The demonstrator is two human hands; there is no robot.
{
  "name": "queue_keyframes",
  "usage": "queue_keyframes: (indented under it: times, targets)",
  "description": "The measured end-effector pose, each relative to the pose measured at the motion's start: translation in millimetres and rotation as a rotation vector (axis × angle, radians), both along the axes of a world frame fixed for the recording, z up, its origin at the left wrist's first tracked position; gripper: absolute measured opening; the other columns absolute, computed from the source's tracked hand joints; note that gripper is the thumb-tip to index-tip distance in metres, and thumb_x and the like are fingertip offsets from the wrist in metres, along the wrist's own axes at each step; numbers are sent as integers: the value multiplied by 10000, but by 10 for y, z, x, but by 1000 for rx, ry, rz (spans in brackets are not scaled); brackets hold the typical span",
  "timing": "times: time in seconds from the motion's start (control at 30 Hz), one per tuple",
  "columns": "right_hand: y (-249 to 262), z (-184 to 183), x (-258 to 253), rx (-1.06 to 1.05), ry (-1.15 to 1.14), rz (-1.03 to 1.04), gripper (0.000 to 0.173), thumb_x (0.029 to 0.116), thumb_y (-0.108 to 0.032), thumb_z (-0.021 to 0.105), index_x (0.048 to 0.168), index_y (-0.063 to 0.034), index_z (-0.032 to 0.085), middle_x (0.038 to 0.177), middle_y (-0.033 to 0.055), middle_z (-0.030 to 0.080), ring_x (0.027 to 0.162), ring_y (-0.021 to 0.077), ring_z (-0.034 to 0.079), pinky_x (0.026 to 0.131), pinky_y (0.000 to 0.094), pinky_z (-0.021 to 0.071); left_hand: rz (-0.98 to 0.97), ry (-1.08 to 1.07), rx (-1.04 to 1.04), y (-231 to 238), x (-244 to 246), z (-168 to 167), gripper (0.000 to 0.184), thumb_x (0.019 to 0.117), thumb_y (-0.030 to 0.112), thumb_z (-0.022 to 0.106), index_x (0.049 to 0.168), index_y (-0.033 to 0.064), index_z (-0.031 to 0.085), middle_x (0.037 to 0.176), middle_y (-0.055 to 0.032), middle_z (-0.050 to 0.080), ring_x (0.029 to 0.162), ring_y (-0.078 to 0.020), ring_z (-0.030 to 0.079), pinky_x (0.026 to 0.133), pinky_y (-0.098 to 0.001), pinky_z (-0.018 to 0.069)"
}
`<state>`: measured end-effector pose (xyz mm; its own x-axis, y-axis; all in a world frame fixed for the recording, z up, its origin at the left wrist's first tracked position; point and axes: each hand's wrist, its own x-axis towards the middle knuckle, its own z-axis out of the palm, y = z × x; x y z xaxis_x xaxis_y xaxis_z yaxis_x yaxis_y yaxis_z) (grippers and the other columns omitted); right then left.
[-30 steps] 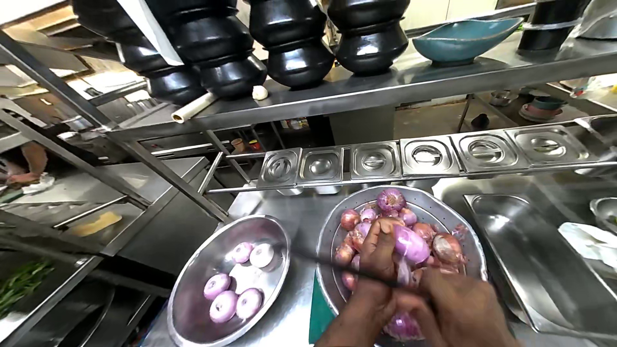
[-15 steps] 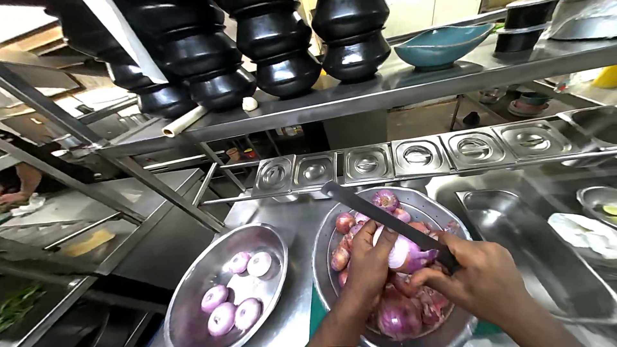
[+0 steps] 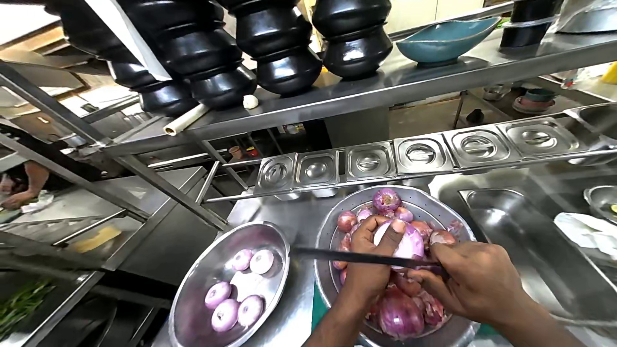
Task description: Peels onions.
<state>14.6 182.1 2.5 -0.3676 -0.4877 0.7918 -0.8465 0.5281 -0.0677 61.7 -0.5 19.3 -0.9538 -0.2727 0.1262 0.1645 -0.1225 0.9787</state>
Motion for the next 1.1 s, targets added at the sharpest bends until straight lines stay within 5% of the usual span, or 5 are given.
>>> queue_keyframes:
  times: [0.17, 0.43, 0.63, 0.87, 1.1]
  targets:
    - [-54, -116, 99, 68, 116, 96, 677, 1002, -722, 321, 691, -146, 494, 509, 11, 432, 426, 185, 468, 398, 346, 348, -12, -106, 259, 30, -39, 68, 397, 1072, 351, 478, 1143, -20, 600, 865, -227, 694, 721, -293, 732, 670, -424, 644]
    - [37, 151, -96, -42, -64, -25, 808, 820, -942, 331, 665, -167, 504, 487, -40, 389, 398, 106, 417, 362, 311, 303, 44, 8, 97, 52, 26, 92, 256, 977, 280, 643, 1008, 26, 648, 808, -107, 684, 715, -171, 690, 692, -341, 609]
    - [-1, 163, -93, -31, -25, -54, 673, 1022, -694, 303, 649, -165, 485, 478, -30, 383, 394, 124, 428, 363, 314, 299, 74, 80, 42, 50, 51, 100, 227, 926, 272, 707, 967, 48, 701, 807, -80, 679, 703, -131, 662, 664, -290, 581]
    - [-23, 147, -63, -33, 113, -42, 648, 1034, -644, 335, 637, -149, 464, 471, -5, 379, 390, 156, 429, 372, 329, 307, 31, 53, 60, 39, 54, 82, 304, 966, 348, 684, 990, 45, 683, 830, -95, 673, 717, -150, 664, 676, -311, 586]
    - [-70, -76, 48, 75, 215, 72, 647, 1031, -669, 322, 718, -133, 507, 523, 16, 458, 442, 192, 483, 413, 336, 357, -18, -164, 438, 88, 44, 174, 405, 1088, 362, 443, 1139, -2, 612, 847, -186, 684, 682, -228, 703, 616, -349, 616]
